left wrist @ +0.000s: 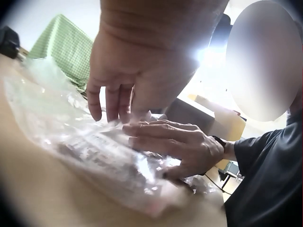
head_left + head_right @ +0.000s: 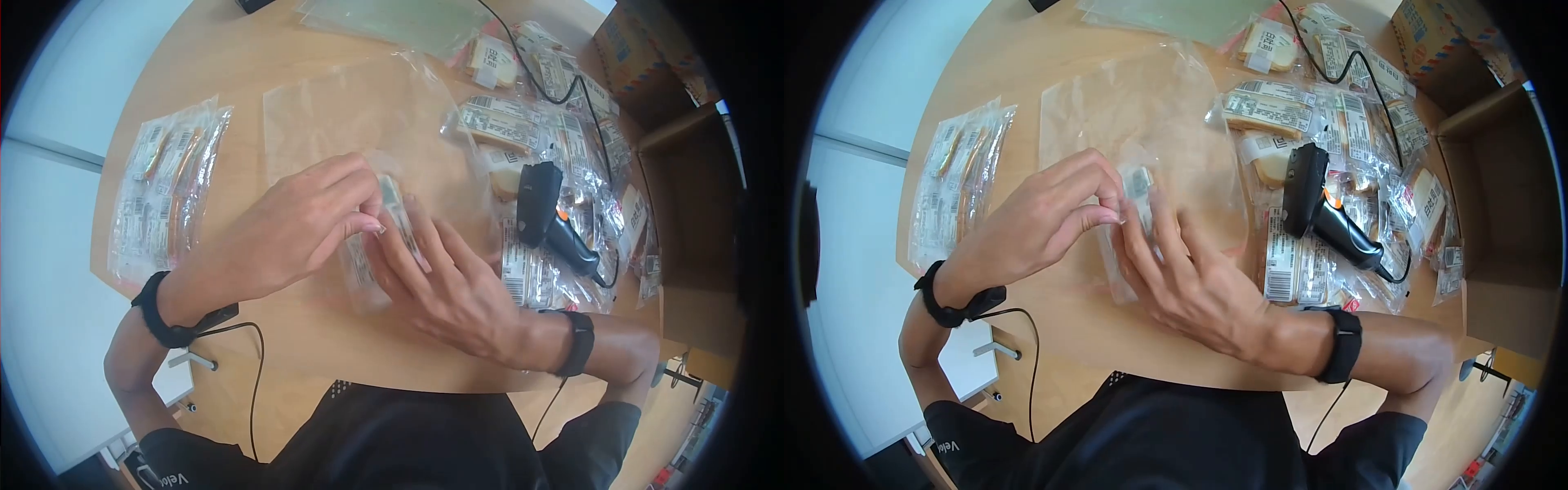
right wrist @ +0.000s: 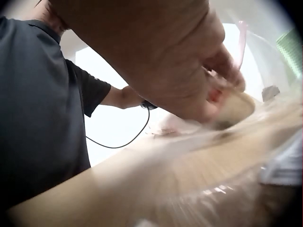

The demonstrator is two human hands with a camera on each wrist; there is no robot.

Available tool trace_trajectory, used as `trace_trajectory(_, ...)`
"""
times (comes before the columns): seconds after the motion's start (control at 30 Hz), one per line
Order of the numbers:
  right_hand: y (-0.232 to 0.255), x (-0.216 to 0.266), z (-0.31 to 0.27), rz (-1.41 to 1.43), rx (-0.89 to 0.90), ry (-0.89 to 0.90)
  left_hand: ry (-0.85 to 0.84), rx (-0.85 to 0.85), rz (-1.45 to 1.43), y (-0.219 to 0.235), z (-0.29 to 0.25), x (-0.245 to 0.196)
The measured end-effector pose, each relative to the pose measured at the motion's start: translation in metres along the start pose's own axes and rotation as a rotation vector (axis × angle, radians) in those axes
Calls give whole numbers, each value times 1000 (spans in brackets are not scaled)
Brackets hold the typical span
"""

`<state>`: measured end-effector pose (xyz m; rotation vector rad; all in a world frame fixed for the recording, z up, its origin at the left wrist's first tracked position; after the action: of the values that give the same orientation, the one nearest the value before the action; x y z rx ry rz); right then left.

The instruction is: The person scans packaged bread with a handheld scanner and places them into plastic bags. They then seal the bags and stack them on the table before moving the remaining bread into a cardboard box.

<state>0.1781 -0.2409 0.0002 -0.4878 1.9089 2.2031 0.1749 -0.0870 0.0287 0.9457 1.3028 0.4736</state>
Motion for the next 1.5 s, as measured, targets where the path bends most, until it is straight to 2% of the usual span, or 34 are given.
trace_trajectory(0.03, -7, -2, 6, 42, 75, -41, 10, 6, -24, 1, 0, 1)
trace_trajectory(0.07, -10, 4, 5, 43, 70, -34, 18, 2, -22, 0, -2, 1)
trace_trajectory(0.17, -22, 25, -2, 299, 184, 78, -2, -61, 72, -5, -11, -1)
trace_trajectory(0.23, -31, 23, -4, 316, 242, 90, -27, -245, 361, -11, -32, -21)
trace_trajectory(0.3, -42, 21, -4, 329, 291, 86, -257, -139, 319, -49, -59, -43)
trace_trajectory(0.37, -45, 15, -3, 527, 216, 13, -158, 107, 329, -105, -64, -53)
trace_trajectory(0.47, -49, 5, 3, 587, 212, -10, -127, 102, 417, -134, -54, -55)
trace_trajectory(0.5, -46, 2, 6, 627, 192, -24, -47, 182, 344, -144, -51, -44)
trace_trajectory(0.63, -54, 2, 18, 588, 166, -27, -18, 149, 250, -144, -46, -39)
trace_trajectory(0.7, -63, -3, 35, 590, 99, -113, -5, 282, 245, -150, -47, -41)
trace_trajectory(0.73, -58, -10, 50, 588, 91, -113, -3, 283, 253, -151, -46, -41)
trace_trajectory(0.77, -67, -14, 66, 623, 283, -71, -3, 230, 266, -149, -46, -42)
trace_trajectory(0.83, -86, -23, 77, 665, 467, -37, -7, 192, 284, -146, -46, -43)
trace_trajectory(0.87, -79, -26, 77, 335, 164, 81, -11, 163, 319, -143, -45, -46)
trace_trajectory(0.93, -70, -17, 75, -13, -135, 181, -27, 133, 361, -137, -44, -47)
trace_trajectory(1.0, -109, -13, 88, 610, 363, 164, -22, 173, 399, -140, -44, -46)
trace_trajectory(1.03, -111, -11, 88, 603, 370, 154, -34, 168, 399, -140, -45, -47)
trace_trajectory(1.1, -88, -7, 81, 525, -5, 248, -24, 167, 371, -142, -46, -45)
trace_trajectory(1.13, -98, -7, 84, 520, 12, 222, -54, 170, 364, -140, -46, -48)
trace_trajectory(1.2, -96, -8, 85, 420, -230, 291, 5, 236, 411, -135, -42, -47)
trace_trajectory(1.23, -90, -11, 82, 408, -206, 268, -30, 233, 404, -135, -41, -50)
trace_trajectory(1.3, -69, -6, 76, 651, -211, 230, 54, 327, 328, -144, -46, -42)
trace_trajectory(1.37, -70, 43, 90, 570, 97, 71, -2, 354, 227, -160, -59, -37)
trace_trajectory(1.4, -32, 26, 73, 567, 141, 114, -37, 385, 136, -166, -63, -34)
trace_trajectory(1.43, 12, 3, 49, 565, 183, 158, -76, 362, 169, -149, -59, -41)
trace_trajectory(1.47, 31, -31, 35, 559, 79, 62, -84, 349, 165, -133, -52, -49)
trace_trajectory(1.5, 40, -68, 24, 552, -27, -32, -105, 266, 310, -113, -44, -60)
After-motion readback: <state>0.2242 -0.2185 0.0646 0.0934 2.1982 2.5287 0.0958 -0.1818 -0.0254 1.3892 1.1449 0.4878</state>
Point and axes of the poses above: each hand's wrist, its own z-axis towards the middle knuckle, its own y-axis out of the back of the hand, x = y × z, the point moved 7 cm from there along z, towards the middle knuckle, and after that the axes turned 10 degrees about x, right-handed, at the moved point
